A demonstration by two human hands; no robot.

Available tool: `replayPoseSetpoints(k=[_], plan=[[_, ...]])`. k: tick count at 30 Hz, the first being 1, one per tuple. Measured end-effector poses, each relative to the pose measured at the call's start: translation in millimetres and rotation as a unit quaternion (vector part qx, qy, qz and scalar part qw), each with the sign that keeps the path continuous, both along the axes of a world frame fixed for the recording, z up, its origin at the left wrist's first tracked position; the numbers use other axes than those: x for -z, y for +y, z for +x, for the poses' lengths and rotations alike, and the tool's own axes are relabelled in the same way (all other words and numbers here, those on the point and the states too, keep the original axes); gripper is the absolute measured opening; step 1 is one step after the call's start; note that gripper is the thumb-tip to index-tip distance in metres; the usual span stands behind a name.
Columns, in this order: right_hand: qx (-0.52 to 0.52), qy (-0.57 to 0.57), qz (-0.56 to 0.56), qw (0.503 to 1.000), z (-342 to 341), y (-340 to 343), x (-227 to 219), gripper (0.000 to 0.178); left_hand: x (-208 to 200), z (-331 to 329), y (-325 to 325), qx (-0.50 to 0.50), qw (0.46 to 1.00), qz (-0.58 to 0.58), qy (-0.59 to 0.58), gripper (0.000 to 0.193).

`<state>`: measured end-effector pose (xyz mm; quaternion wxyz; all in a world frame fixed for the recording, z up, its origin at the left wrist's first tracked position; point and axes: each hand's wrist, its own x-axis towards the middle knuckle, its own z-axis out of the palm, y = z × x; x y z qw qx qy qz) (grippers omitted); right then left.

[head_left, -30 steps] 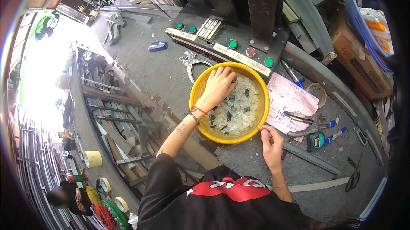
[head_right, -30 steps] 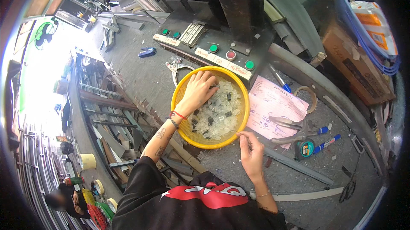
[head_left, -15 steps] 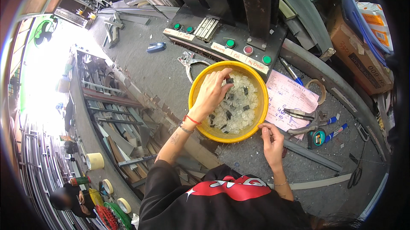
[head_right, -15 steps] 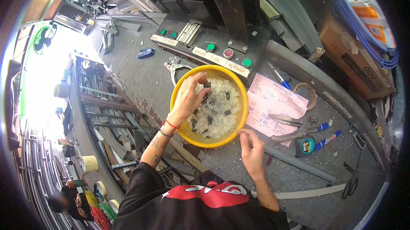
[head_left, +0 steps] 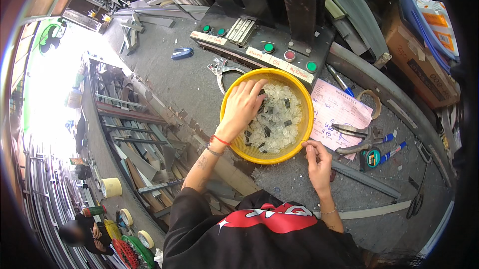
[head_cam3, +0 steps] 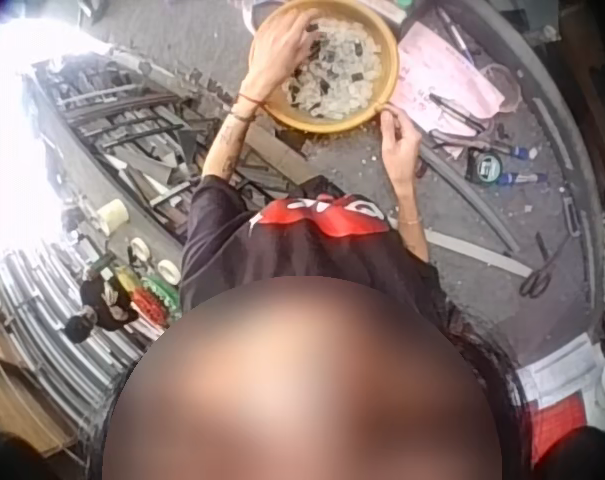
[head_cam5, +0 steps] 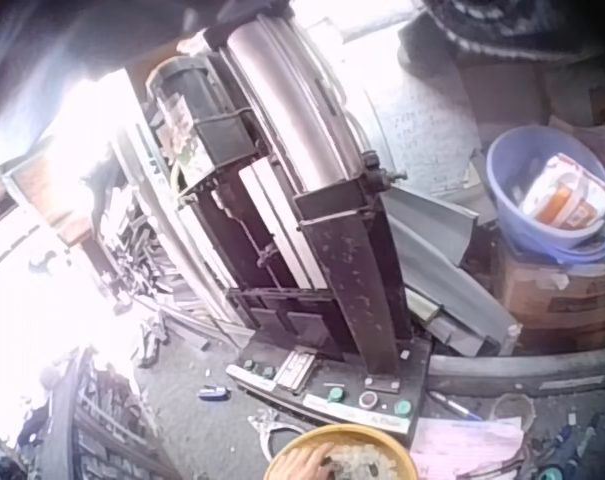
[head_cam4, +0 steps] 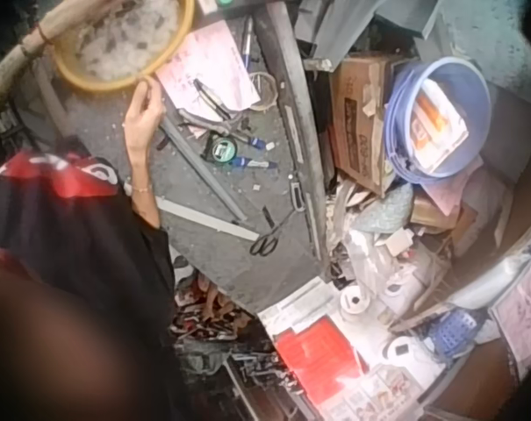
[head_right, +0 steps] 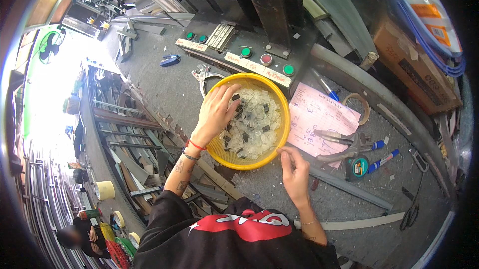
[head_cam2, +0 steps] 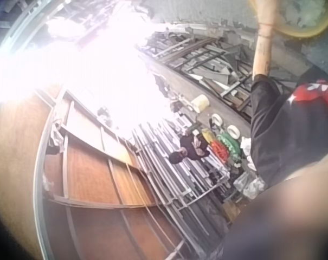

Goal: The person assembles window frame components by inserting small black plastic pieces into metal profiles. They repeatedly pick up the plastic pieces from a yellow bowl, align them with the profile, and press them into place. The person also handles and repositions the metal profiles on the workbench during the process.

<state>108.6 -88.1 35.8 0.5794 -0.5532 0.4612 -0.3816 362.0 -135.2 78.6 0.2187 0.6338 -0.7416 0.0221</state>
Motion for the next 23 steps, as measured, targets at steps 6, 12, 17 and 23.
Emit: replayPoseSetpoints(k=[6, 12, 17, 23], plan=[[-0.002, -0.009, 0.010, 1.000, 0.9, 0.4, 1.1, 0.017, 10.5, -5.6, -8.3, 0.087, 0.995, 0.047, 0.002, 0.029], [0.004, -0.017, 0.005, 1.000, 1.5, 0.5, 1.9, 0.018, 23.9, -17.1, -15.3, 0.188, 0.975, 0.119, -0.004, 0.032], [-0.009, -0.008, 0.023, 1.000, -0.5, 0.4, 2.5, 0.018, 30.0, -22.8, -1.7, 0.186, 0.973, 0.120, 0.066, 0.029], [-0.001, -0.010, -0.009, 1.000, 1.5, 0.6, 5.7, 0.018, 24.0, -1.9, -4.4, 0.051, 0.993, 0.098, -0.033, 0.035]])
